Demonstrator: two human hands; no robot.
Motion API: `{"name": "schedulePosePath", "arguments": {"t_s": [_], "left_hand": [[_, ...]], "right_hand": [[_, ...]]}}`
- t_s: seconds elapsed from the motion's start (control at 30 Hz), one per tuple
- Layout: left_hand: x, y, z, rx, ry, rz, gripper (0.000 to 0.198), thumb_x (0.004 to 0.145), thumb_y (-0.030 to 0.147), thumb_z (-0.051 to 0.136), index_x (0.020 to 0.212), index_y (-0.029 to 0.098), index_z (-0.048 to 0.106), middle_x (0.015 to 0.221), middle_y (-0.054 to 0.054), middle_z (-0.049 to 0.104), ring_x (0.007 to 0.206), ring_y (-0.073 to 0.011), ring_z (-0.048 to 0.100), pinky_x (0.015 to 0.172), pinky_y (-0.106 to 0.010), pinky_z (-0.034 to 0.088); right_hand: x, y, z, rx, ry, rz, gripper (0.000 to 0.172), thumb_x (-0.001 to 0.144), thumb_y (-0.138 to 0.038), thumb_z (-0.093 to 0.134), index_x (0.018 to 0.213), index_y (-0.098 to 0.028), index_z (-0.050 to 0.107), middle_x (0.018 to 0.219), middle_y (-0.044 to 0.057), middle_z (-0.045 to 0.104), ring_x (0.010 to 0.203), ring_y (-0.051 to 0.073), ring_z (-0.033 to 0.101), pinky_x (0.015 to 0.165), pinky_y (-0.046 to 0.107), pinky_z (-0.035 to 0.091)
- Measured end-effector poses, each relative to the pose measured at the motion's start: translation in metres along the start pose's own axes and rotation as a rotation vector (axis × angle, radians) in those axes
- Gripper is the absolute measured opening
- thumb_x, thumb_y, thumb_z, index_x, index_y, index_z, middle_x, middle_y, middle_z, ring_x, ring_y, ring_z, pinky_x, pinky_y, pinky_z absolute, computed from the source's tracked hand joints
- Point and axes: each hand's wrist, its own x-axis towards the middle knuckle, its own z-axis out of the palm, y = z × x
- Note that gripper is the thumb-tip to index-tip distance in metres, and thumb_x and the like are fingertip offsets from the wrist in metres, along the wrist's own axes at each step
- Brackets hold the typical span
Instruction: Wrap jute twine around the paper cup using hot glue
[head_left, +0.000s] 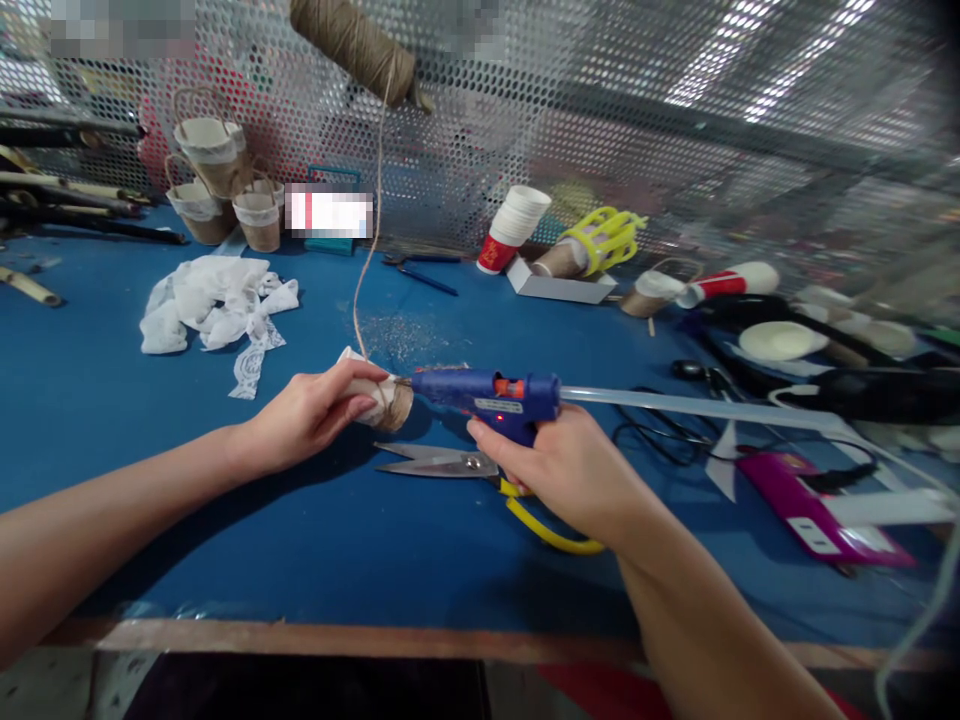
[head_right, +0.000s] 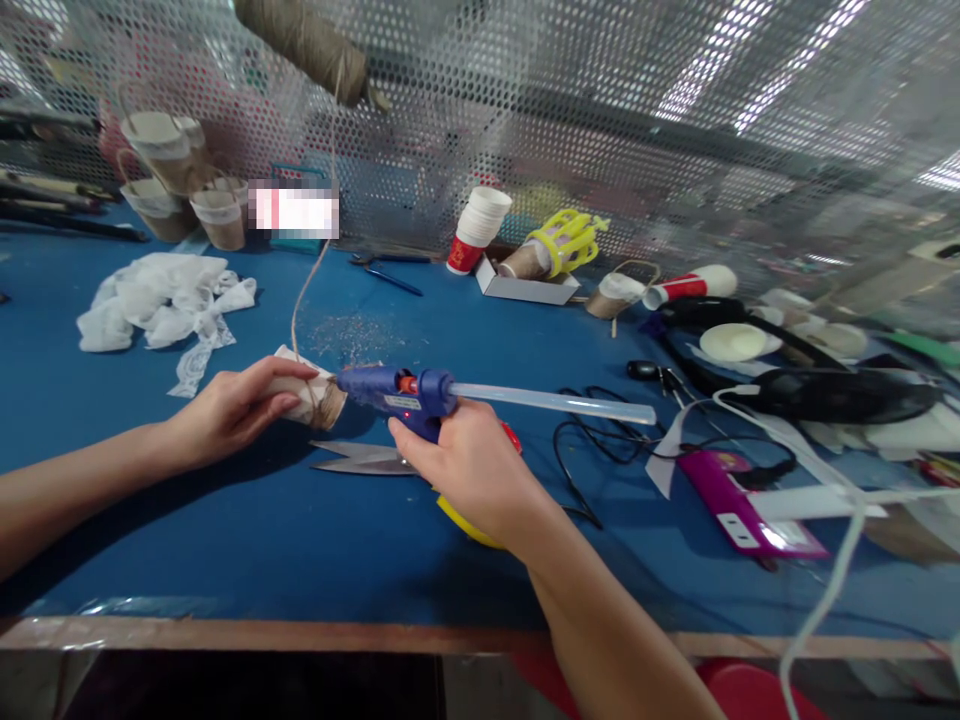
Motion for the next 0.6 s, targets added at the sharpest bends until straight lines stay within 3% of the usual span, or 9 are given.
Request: {"name": "schedulePosePath", "arguments": {"t_s": [0.6], "left_hand": [[0.0007,-0.0005,0.0002,0.002,0.006,0.014,0.025,0.089,0.026,0.036,0.108,0.013,0.047,0.087,-0.007,0.067,0.067,-0.0115,0.063,0.059,-0.019,0.046]], "right_hand": [[-0.0007,0.0024,0.0018,-0.009,0.021,-0.046,0.030,0.075,-0.035,0.051,0.050,-0.022,0.042,0.037,-0.003,0.047,0.036,0.011,0.045,0.040,0.024,0.037]]}}
